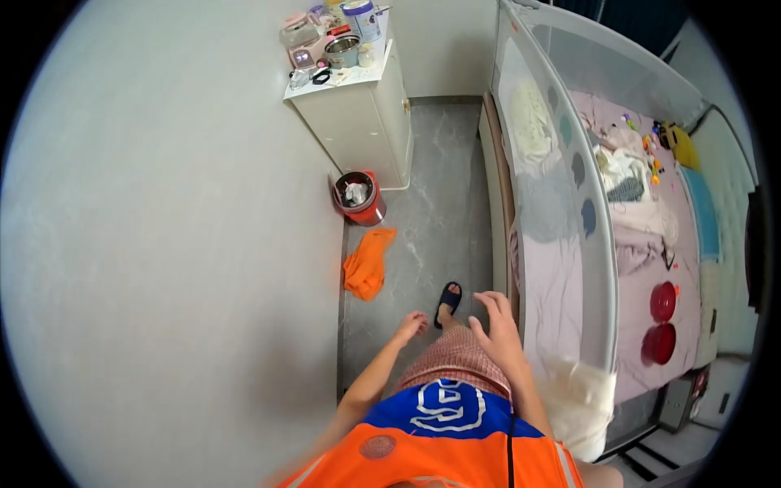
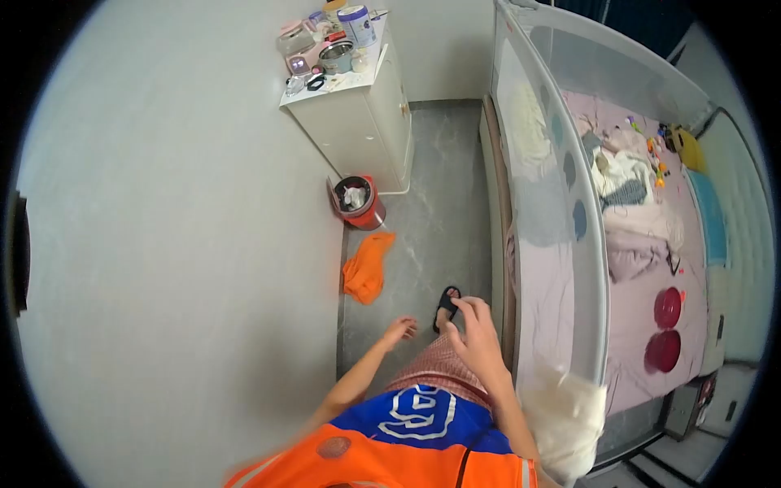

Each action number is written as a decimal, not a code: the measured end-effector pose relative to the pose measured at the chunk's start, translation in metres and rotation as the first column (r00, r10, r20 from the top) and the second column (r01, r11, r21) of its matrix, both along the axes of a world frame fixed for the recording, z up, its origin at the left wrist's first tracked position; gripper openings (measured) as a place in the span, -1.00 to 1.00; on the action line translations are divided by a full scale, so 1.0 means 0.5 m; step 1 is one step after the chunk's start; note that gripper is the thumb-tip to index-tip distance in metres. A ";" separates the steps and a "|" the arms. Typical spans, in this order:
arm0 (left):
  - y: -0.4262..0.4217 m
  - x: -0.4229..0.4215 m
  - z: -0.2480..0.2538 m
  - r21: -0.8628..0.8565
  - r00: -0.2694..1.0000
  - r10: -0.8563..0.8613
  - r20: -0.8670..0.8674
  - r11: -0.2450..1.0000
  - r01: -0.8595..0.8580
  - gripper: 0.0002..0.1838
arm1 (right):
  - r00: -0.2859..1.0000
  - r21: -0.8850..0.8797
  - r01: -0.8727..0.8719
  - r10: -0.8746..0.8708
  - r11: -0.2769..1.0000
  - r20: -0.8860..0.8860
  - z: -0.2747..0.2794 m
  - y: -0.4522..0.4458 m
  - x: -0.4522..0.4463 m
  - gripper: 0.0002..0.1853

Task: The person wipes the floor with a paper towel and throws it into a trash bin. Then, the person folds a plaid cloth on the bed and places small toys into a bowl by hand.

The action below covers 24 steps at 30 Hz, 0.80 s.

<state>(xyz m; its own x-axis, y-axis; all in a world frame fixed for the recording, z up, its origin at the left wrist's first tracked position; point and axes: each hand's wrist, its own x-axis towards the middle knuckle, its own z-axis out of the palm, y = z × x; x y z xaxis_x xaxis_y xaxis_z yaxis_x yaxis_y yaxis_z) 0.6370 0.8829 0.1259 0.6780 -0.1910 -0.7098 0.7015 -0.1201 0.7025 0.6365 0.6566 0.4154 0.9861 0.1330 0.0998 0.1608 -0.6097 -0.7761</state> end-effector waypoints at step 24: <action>0.227 0.827 -0.144 0.288 0.908 0.385 -0.166 0.900 -0.329 -0.72 | 0.865 0.469 -0.465 0.497 0.751 0.062 0.129 0.222 1.522 -0.76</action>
<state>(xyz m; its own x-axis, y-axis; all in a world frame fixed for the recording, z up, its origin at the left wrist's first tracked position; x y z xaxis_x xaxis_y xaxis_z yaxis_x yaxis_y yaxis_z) 1.0506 0.9962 0.0539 0.4937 0.2357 -0.8371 0.8591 0.0170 0.5115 1.3974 0.7676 0.4800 0.8100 0.5470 0.2114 0.2780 -0.0408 -0.9597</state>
